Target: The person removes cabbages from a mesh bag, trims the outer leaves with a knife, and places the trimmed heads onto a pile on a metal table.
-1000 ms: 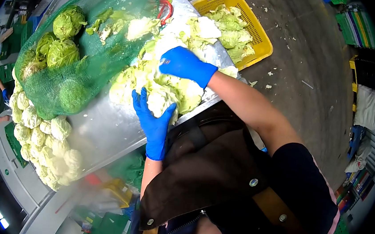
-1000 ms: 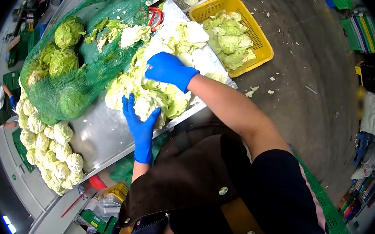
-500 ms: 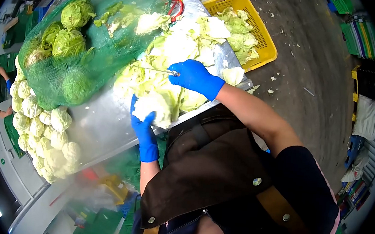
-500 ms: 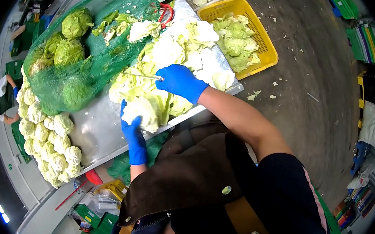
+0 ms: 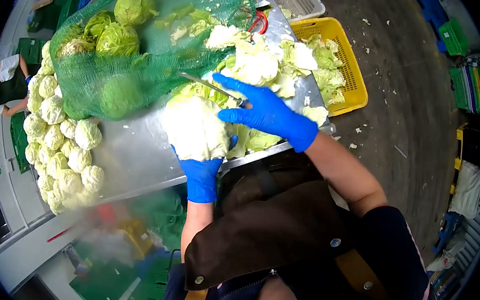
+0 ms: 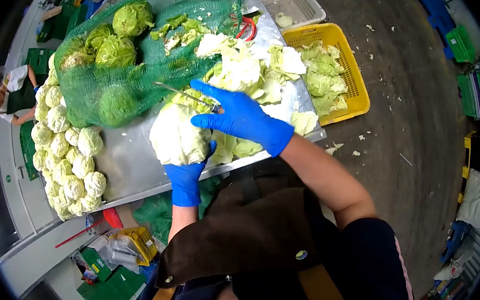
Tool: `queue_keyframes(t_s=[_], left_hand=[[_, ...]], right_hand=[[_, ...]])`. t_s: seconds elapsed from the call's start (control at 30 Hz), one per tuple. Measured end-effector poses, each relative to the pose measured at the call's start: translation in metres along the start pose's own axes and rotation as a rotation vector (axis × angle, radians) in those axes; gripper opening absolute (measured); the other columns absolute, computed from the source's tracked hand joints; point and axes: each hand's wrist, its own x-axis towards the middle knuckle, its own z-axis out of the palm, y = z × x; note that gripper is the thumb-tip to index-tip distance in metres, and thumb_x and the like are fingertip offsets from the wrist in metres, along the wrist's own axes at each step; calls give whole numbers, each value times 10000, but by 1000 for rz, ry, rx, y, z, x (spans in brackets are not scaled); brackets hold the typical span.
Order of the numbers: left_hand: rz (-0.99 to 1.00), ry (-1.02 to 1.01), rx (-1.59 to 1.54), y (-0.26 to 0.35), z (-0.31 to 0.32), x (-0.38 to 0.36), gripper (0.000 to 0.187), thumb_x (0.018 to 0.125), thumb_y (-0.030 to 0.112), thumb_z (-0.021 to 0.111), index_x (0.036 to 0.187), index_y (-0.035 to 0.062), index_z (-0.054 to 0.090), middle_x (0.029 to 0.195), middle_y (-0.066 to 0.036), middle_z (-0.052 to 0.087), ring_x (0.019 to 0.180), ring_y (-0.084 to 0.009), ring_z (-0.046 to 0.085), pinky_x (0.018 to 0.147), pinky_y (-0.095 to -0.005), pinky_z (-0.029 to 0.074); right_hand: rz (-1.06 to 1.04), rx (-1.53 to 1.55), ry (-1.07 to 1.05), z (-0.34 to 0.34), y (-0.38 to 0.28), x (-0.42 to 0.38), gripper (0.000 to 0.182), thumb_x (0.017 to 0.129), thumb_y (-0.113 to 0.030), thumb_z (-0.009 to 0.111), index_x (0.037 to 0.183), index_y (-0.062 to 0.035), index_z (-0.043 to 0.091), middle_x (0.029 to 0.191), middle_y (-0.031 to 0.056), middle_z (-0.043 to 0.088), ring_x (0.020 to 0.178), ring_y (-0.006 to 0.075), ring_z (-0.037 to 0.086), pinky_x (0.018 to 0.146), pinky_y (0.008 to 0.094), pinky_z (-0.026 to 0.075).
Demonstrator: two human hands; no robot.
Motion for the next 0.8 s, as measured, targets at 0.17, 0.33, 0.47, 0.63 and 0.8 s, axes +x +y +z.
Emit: queue_keyframes(t_s=[0.17,0.33,0.47,0.63,0.8], left_hand=[[-127,-47,-866,-18,-22,11,712,857,441,627,1413,67,388,1431,-124,431,1281,-287,459,1055,-457,395],[-652,60,-2045,-30,-4,4,700,933,533,460,1443,68,343,1471,-139,380,1312,-323,424,1077,-491,358],[-701,13,-2287,-25,-2,4,822,881,686,377,1469,118,296,1496,-136,337,1339,-353,372,1067,-582,307],[-629,160,-1933,-17,-17,11,919,690,358,744,1416,108,240,1415,-126,401,1264,-289,438,1047,-484,361],[-534,326,-1266,-42,-6,12,905,694,462,690,1421,125,269,1450,-115,358,1289,-304,411,1037,-528,349]], right_hand=[[335,487,-182,-5,1,-1,474,802,-474,730,1062,-95,613,637,14,521,498,88,487,454,244,394],[492,299,-87,11,1,9,437,832,-488,692,788,-71,570,560,-5,467,432,66,436,396,241,349],[213,198,-37,21,14,16,428,824,-393,734,1043,-39,634,700,-19,541,635,48,496,589,227,425],[55,287,44,48,26,26,337,813,-131,741,1108,-17,623,842,-13,597,794,66,549,761,238,474],[80,265,-80,38,14,28,222,815,-145,685,997,-20,659,886,46,671,794,95,607,726,263,497]])
